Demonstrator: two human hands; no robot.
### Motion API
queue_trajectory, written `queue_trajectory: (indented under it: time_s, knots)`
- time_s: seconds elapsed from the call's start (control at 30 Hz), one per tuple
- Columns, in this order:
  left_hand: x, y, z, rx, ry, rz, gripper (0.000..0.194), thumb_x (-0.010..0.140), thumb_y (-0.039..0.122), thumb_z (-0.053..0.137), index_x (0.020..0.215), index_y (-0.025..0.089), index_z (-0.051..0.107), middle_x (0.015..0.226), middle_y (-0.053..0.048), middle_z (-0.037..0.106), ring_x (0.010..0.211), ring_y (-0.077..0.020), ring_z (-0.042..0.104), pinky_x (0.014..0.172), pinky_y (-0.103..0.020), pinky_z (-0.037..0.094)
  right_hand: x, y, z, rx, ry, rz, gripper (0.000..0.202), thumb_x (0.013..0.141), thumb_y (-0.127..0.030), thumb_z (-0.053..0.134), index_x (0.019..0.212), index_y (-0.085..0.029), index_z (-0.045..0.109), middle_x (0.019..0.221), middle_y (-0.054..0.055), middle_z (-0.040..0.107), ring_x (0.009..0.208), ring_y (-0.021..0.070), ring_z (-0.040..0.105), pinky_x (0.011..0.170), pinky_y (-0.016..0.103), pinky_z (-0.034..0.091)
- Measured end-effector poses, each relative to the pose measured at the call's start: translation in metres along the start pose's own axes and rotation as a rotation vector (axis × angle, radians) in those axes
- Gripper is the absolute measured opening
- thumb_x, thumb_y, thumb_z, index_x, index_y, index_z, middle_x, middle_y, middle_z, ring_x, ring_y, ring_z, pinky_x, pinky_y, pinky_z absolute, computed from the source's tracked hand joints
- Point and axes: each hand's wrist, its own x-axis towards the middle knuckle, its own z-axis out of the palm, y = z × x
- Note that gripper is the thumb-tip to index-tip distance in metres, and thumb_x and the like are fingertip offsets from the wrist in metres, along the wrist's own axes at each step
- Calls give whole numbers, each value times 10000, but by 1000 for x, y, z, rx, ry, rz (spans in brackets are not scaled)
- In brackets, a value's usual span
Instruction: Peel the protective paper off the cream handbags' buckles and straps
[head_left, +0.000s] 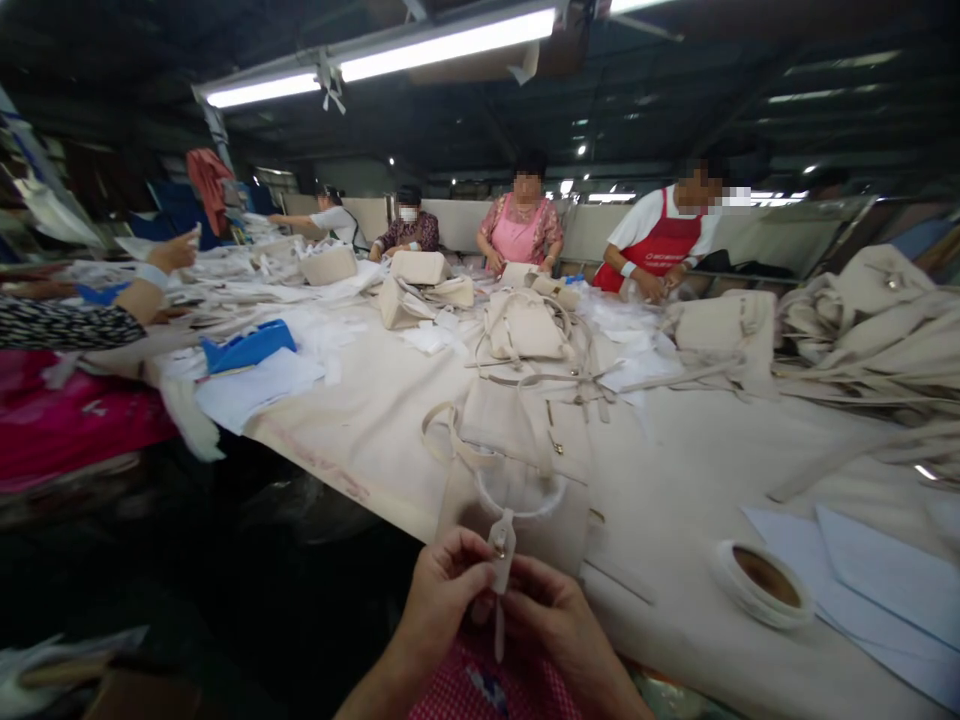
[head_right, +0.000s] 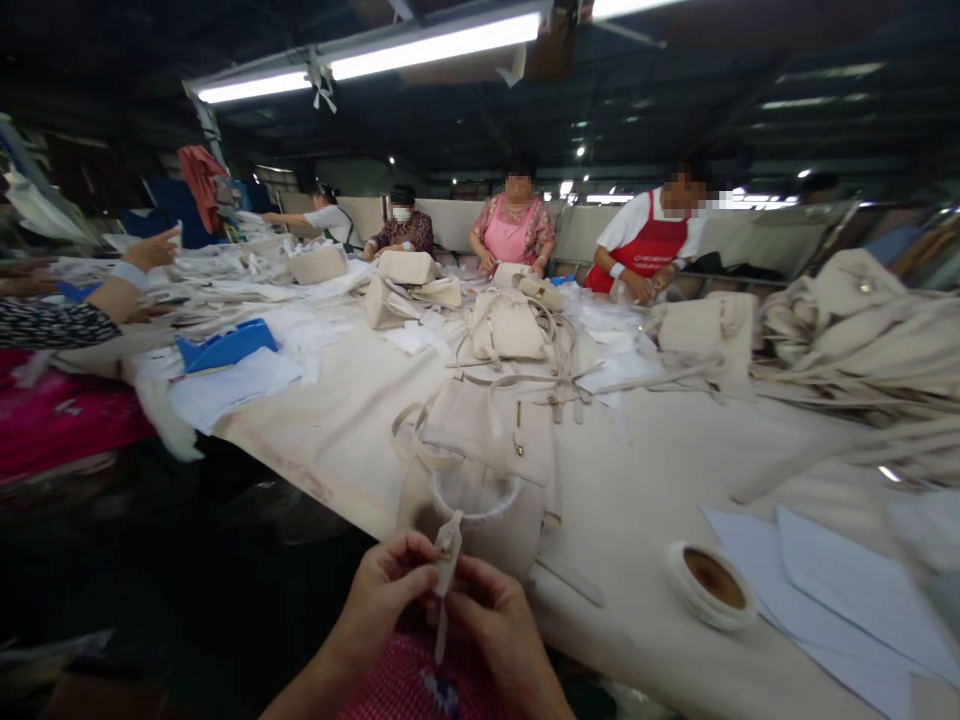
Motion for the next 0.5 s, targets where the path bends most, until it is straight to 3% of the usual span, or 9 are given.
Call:
queue_trajectory:
  time_s: [0.1, 0.23, 0.5]
  knots:
    - [3, 3, -6, 9, -7, -113, 301, 576, 252, 734, 821, 157, 588, 623, 16, 628, 488, -111, 540, 502, -220, 416, 1, 0, -4, 16, 97, -59, 498, 553, -394, 895, 953, -165, 706, 730, 54, 744, 640, 206, 679, 645, 307, 518]
    - [7, 5, -10, 184, -68, -200, 166, 586, 235, 667, 671, 155, 550, 551, 3, 620, 482, -109, 537, 462, -196, 337, 8, 7, -7, 8, 208, -135, 543, 542, -391, 900, 984, -175, 670, 680, 26, 739, 569, 186, 658, 563, 276, 502]
    - [19, -12, -8, 221, -99, -174, 284, 554, 287, 709, 599, 197, 443, 498, 13, 595, 444, -128, 533, 454, -216, 355, 13, 13, -9, 20, 206, -157, 585, 554, -366, 891, 1050, -163, 654, 728, 22, 737, 621, 176, 658, 612, 278, 514]
